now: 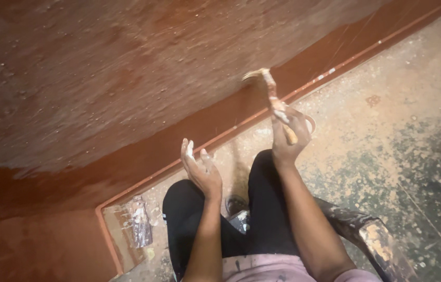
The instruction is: The person applies a white substance to a reddish-brown wall using a wide brush. They repeatedly dip the brush into a small container on the floor and spread the material in broad strokes across the wall surface.
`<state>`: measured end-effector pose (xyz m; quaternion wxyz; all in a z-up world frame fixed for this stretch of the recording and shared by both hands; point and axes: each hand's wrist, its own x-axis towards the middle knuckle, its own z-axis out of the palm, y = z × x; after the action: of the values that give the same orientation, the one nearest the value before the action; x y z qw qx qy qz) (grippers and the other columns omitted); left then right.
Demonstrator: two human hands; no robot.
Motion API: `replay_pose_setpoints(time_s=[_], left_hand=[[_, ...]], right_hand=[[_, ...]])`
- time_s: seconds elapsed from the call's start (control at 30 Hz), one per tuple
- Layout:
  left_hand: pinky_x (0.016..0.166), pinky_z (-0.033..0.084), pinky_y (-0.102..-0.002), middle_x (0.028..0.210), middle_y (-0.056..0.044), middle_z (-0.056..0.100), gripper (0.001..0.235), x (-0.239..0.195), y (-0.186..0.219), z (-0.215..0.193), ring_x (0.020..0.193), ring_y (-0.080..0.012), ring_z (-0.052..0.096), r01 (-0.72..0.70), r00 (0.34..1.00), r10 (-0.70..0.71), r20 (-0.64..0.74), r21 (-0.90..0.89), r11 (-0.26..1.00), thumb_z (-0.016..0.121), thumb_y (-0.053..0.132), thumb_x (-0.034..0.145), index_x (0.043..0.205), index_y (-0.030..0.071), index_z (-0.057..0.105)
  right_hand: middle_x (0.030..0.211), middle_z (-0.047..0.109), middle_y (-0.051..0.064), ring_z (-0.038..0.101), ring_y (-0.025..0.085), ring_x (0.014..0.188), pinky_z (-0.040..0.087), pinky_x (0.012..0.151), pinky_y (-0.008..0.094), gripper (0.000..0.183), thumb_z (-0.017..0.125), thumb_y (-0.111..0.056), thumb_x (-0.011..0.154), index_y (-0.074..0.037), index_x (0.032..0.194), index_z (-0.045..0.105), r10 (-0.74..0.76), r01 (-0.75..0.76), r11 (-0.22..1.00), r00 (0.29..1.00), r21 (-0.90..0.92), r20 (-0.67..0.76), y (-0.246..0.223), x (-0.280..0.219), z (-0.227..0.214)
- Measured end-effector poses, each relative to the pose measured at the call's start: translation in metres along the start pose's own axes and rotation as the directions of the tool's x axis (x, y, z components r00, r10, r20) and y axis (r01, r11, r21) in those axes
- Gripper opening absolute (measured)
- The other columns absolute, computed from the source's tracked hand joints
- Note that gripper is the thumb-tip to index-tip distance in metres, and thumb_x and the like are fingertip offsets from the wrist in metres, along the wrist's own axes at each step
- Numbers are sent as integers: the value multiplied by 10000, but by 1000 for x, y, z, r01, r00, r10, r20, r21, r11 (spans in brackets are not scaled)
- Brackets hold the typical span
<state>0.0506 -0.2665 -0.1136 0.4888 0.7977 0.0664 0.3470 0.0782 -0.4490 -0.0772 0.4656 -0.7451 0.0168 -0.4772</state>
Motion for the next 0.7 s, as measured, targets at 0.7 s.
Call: replay_pose_setpoints(time_s=[0.7], left_hand=[[1126,475,-446,1462,-241,525,388,0,-15,-2,1343,-386,557,-30,998,32,-51,30,999,599,-2,970,1343,-85,527]], right_hand=[[1079,724,168,696,233,958,548,834,324,150,674,42,897,38,1036,731,106,-152,970,967,190,233,-23,-23,12]])
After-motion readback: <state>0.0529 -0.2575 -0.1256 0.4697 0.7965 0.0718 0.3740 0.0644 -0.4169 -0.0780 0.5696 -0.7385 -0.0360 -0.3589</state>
